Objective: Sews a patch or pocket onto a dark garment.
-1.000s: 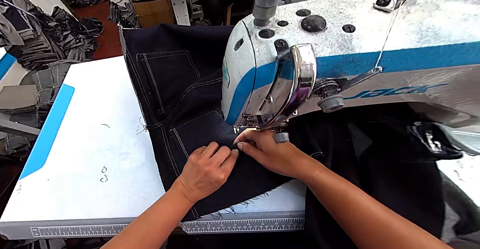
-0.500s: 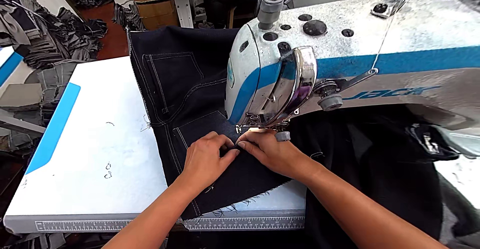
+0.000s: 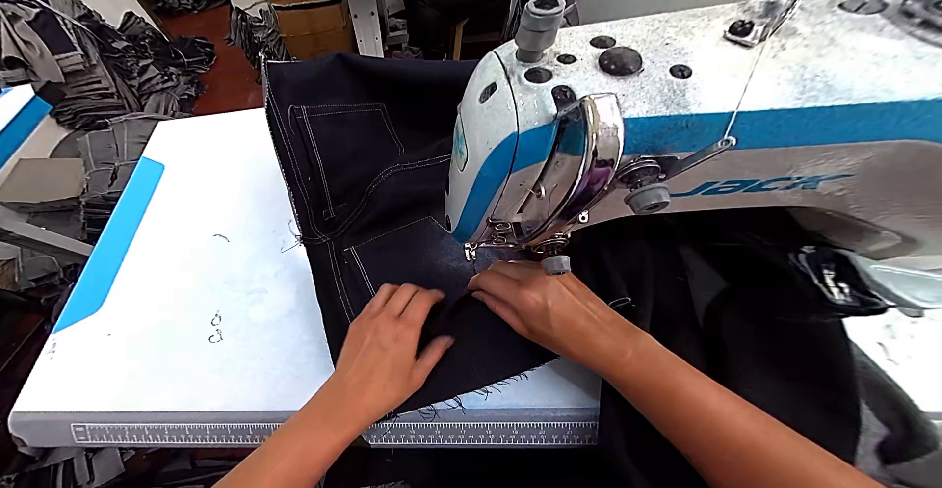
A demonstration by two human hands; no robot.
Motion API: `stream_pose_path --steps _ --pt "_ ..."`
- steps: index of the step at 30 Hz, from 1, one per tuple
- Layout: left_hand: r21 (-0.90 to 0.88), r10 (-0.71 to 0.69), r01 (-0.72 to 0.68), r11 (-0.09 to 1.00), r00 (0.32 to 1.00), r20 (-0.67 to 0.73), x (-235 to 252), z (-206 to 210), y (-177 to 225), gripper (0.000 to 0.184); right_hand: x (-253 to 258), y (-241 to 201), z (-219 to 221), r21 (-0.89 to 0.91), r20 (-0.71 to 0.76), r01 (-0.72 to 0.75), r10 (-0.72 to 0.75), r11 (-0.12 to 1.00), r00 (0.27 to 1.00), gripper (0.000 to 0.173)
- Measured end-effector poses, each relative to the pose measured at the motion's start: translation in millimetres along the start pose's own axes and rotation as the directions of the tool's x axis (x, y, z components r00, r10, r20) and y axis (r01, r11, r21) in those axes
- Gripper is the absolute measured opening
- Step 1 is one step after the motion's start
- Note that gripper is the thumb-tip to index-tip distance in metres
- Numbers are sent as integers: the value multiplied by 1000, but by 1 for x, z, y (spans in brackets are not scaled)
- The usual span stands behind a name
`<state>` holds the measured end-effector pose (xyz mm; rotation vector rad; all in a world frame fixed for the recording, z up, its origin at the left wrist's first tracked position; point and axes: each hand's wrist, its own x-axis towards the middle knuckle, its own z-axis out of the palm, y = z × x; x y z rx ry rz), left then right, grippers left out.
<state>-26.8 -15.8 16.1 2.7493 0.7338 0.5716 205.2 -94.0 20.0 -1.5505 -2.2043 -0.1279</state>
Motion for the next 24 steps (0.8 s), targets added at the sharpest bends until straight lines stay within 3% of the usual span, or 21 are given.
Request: stream_pose_path --steps 5,12,16,20,24 --pt "34 15 -12 999 994 -105 -46 -9 -23 51 -4 1 0 5 -39 45 -45 999 998 17" --pt "195 274 -238 951 944 -182 -39 -8 -29 25 -5 0 -1 -12 -58 64 -65 998 996 18" --pt "207 419 -381 901 887 -194 -36 -12 -45 20 -10 1 4 -81 -120 167 -176 983 977 18" --pt "293 530 -487 823 844 -84 -30 -18 -46 22 -16 2 7 -190 -164 297 -328 936 930 22" --pt "372 404 -445 814 896 187 -21 -38 -19 26 -16 -13 5 -212 -87 221 -243 952 966 24"
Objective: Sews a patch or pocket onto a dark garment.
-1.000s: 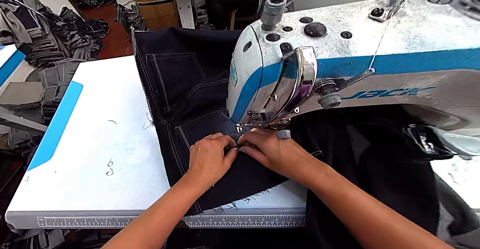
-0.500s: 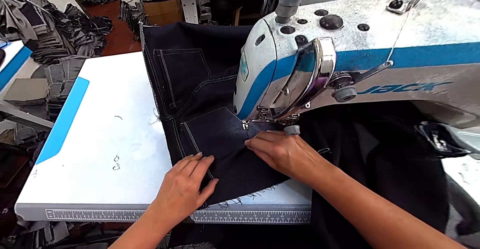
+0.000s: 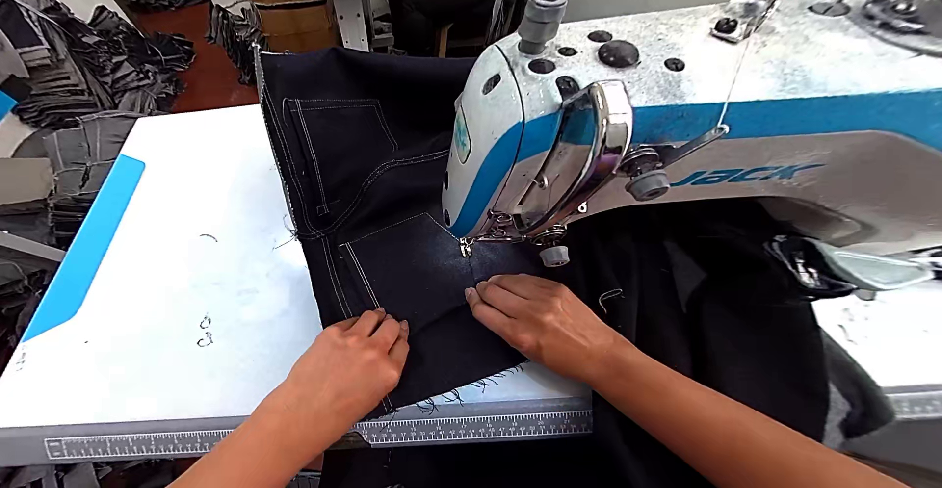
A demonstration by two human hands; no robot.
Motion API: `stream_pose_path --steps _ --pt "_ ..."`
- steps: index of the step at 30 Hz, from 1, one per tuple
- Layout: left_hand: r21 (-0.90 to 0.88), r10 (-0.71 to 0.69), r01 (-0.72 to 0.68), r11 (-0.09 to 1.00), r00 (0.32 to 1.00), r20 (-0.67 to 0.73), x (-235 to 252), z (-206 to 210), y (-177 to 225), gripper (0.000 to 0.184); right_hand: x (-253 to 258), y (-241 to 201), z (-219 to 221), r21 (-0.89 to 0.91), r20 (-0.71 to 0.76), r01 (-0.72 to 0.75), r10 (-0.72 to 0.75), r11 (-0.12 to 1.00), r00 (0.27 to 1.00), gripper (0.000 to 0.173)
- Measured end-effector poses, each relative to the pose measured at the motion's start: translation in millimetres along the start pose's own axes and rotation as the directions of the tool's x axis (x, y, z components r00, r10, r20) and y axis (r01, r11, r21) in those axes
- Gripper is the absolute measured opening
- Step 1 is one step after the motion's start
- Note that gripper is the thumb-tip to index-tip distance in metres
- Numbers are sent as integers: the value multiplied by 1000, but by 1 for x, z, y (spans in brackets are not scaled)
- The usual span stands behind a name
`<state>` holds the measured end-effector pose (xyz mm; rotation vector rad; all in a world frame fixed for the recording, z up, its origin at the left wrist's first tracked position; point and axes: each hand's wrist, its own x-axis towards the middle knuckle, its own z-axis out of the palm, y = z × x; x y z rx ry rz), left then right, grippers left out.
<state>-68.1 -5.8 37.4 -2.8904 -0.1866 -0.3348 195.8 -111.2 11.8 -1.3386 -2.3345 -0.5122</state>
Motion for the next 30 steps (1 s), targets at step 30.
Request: stream_pose_path --steps 30 --pt "-490 208 -129 862 972 109 51 57 -60 49 -32 -36 3 79 37 -398 396 914 918 45"
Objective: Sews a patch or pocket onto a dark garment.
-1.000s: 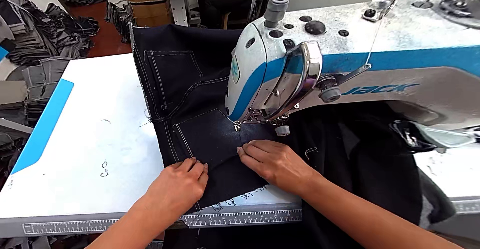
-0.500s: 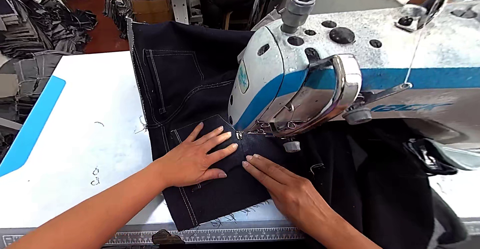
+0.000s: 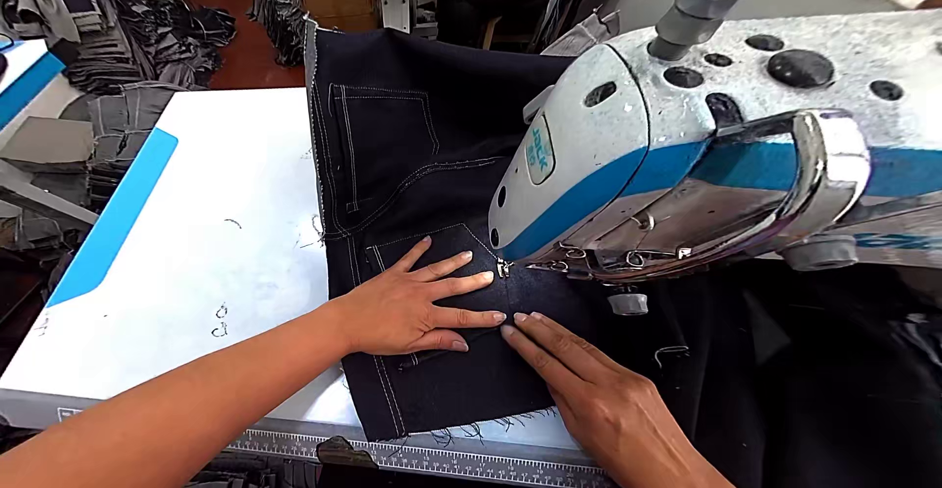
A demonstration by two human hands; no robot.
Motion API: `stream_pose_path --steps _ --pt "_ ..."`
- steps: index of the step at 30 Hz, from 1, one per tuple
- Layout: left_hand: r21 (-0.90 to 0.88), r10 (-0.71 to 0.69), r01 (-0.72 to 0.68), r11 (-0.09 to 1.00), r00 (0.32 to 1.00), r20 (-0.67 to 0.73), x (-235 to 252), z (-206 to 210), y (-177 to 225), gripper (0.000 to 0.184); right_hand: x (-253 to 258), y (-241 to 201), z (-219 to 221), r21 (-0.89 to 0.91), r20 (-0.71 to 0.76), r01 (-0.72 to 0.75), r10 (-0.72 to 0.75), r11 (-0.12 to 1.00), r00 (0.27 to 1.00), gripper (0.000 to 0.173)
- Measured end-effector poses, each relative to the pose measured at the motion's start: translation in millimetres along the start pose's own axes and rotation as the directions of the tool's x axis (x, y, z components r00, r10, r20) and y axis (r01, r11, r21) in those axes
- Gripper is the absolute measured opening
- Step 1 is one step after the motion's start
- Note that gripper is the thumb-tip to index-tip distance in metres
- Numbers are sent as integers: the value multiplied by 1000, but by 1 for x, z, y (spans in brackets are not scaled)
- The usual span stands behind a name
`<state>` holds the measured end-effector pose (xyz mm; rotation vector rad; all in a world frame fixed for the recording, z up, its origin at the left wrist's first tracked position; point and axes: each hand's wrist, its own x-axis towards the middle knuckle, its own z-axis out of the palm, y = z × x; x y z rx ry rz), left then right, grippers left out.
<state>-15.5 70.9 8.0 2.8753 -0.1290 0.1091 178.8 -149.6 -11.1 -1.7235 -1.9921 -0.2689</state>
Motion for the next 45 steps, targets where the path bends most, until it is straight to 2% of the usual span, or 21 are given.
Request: stream_pose_path --steps 3,6,14,18,21,26,30,33,35,38,40,42,45 --pt "0 -2 2 1000 1000 11 1 -1 0 49 -6 -10 -5 12 37 82 -83 997 996 37" --pt "-15 -9 9 1000 1000 24 2 -2 -2 49 -12 -10 -5 25 46 123 -124 992 991 37" --pt "31 5 -5 1000 1000 6 1 -1 -1 48 -11 -7 -6 91 30 120 -123 989 992 33" --pt "65 32 -31 997 999 -15 1 1 -3 47 0 -9 -7 148 -9 29 -28 989 1000 28" --pt "58 43 -43 997 999 2 -1 1 -3 46 8 -4 1 113 -42 -29 34 993 999 31" --pt "39 55 -55 998 998 -3 -2 1 -5 44 4 1 11 -23 -28 29 -30 999 999 37" --pt "-34 -12 11 999 999 -35 1 -6 7 46 6 -3 7 -110 -10 43 -45 993 999 37" --pt "128 -21 49 991 978 -207 0 -8 30 33 12 -3 4 -108 -5 41 -41 993 999 36" --pt "280 -2 77 957 966 -258 -5 -4 49 27 15 -1 2 -98 -9 40 -41 994 999 35" --pt "506 64 115 855 944 -323 -7 4 66 26 16 1 2 -99 -10 44 -45 994 999 34" --pt "580 140 120 806 913 -382 -6 7 64 27 14 1 4 -96 -25 43 -45 994 999 34" --pt "608 175 117 785 900 -400 -6 11 60 26 10 0 7 -97 -43 41 -45 994 998 35" --pt "631 83 120 767 955 -283 -3 7 75 27 8 -2 7 -117 -39 41 -46 992 998 36"
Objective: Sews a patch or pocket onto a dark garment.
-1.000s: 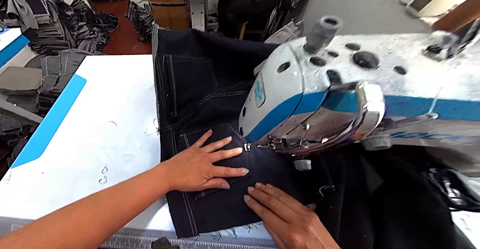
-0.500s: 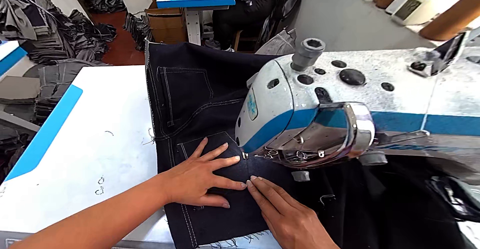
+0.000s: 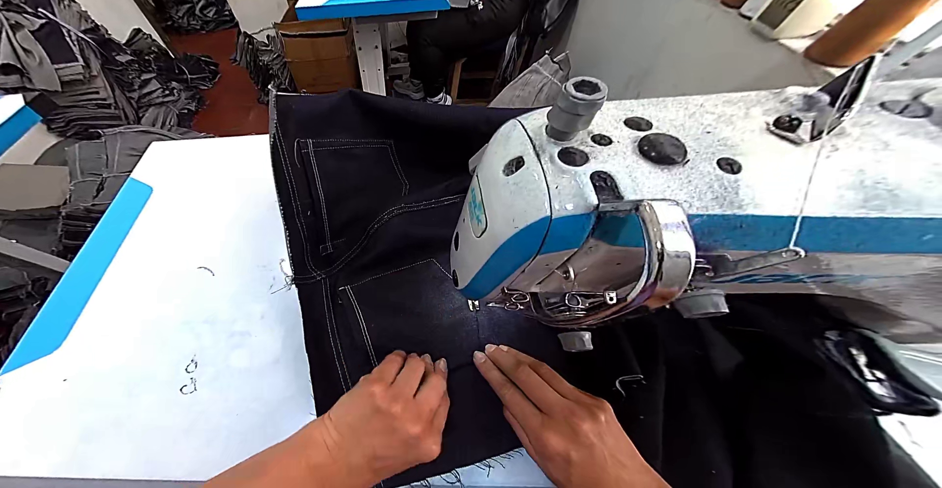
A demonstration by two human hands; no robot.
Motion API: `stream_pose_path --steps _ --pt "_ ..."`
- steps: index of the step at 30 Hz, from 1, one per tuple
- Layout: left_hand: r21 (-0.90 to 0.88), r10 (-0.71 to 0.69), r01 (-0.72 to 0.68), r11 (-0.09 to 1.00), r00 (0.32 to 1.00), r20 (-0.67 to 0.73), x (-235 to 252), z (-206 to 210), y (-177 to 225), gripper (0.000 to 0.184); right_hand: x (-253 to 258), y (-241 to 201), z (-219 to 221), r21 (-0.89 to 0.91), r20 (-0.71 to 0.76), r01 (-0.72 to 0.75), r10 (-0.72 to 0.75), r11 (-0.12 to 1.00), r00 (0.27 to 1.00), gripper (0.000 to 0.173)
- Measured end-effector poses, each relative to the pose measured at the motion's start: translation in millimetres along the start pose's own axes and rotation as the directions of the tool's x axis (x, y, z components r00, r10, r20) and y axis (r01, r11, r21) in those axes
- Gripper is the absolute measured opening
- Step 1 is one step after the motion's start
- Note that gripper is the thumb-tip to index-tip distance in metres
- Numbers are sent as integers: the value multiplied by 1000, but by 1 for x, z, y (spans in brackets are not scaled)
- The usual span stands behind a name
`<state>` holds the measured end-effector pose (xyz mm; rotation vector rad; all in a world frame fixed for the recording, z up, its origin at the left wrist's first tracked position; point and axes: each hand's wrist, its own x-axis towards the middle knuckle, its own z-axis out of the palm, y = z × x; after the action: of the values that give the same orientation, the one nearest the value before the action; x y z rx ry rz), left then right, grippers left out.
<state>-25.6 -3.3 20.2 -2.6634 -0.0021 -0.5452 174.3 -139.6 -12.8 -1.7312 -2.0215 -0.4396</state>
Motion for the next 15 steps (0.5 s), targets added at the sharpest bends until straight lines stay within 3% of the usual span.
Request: stream_pose_path --steps 2,3,6,10,15 --pt "-58 18 -7 998 982 190 10 -16 1 27 0 -1 -2 -7 9 -5 5 1000 1000 35" --pt "-169 28 14 986 971 239 15 -20 -5 26 1 0 -3 0 14 -12 12 1000 1000 35" --pt "-500 0 80 862 988 158 22 0 -36 22 2 3 -4 62 -10 -51 52 997 999 33" --pt "-591 40 19 807 995 87 14 36 -47 31 1 3 -4 89 -16 -68 70 994 997 33" --pt "-673 -1 58 737 996 84 10 41 -45 31 -1 3 -4 114 1 -91 91 989 996 34"
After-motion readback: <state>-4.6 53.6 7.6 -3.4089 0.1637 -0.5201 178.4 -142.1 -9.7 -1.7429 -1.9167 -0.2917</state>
